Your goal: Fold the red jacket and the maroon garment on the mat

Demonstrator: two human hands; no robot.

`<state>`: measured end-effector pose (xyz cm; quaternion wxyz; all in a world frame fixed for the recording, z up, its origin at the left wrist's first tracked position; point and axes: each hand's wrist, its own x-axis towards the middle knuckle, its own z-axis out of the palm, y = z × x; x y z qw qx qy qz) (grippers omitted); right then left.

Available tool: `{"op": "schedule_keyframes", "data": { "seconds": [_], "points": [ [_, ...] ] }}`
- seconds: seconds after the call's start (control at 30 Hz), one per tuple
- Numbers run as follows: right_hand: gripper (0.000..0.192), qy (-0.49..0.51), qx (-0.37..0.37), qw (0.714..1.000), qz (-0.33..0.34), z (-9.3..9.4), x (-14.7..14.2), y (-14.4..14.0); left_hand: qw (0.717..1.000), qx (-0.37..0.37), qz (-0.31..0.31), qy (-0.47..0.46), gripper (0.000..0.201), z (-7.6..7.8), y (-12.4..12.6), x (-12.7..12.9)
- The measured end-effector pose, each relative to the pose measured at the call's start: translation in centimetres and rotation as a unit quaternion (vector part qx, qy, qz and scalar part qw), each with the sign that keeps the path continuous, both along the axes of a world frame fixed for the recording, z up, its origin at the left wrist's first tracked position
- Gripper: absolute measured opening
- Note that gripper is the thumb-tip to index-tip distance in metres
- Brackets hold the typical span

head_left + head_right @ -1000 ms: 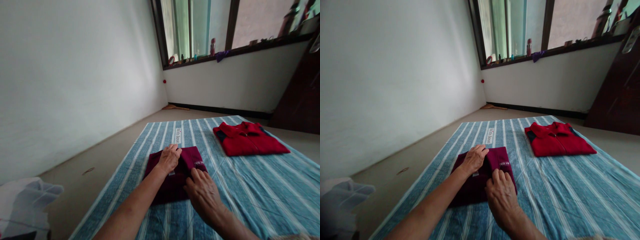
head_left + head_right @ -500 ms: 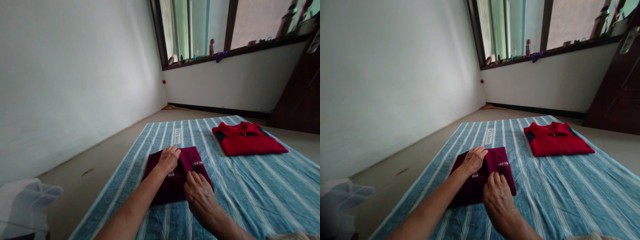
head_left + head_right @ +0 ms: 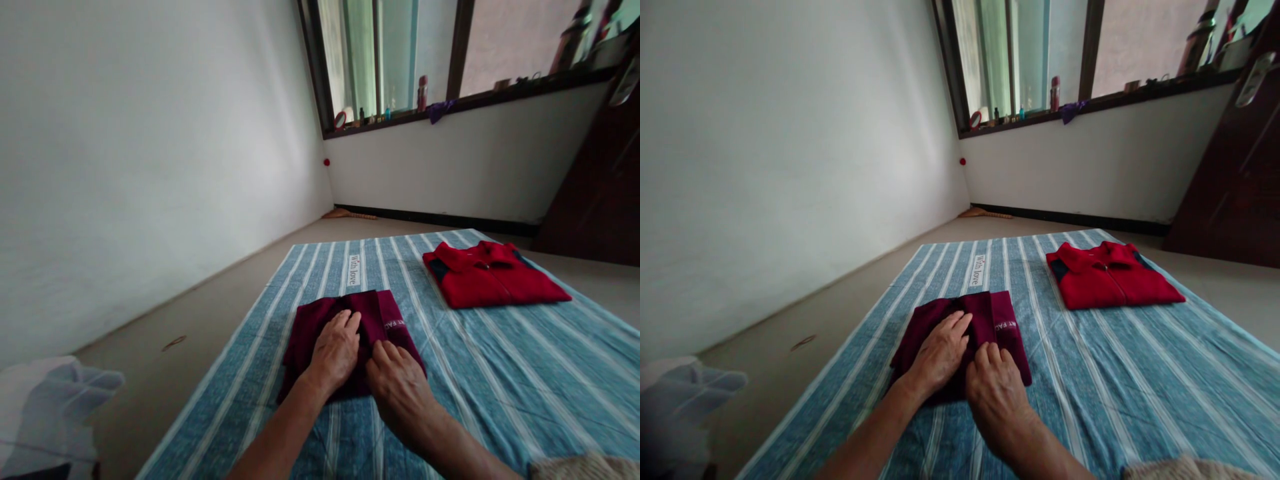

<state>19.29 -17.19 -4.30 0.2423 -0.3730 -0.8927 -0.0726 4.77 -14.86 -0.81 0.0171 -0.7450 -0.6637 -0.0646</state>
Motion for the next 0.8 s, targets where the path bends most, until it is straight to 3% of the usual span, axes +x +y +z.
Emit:
{"op": "schedule_keyframes", "data": {
  "seconds": [0.27,0.47,0.8],
  "points": [
    [0.011,-0.023,-0.025,0.999,0.008,0.5,0.2,-0.3,0.998,-0.035,0.026,-0.048,0.062,-1.4,-0.2,-0.1],
    [0.011,-0.036,-0.030,0.999,0.016,0.6,0.3,-0.3,0.998,-0.058,-0.001,-0.018,0.050,-2.1,-0.4,-0.4],
    [0.016,-0.074,-0.041,0.996,0.019,1.4,0.4,-1.0,0.998,-0.055,0.007,0.010,0.055,-3.0,-0.9,0.0]
  ]
}}
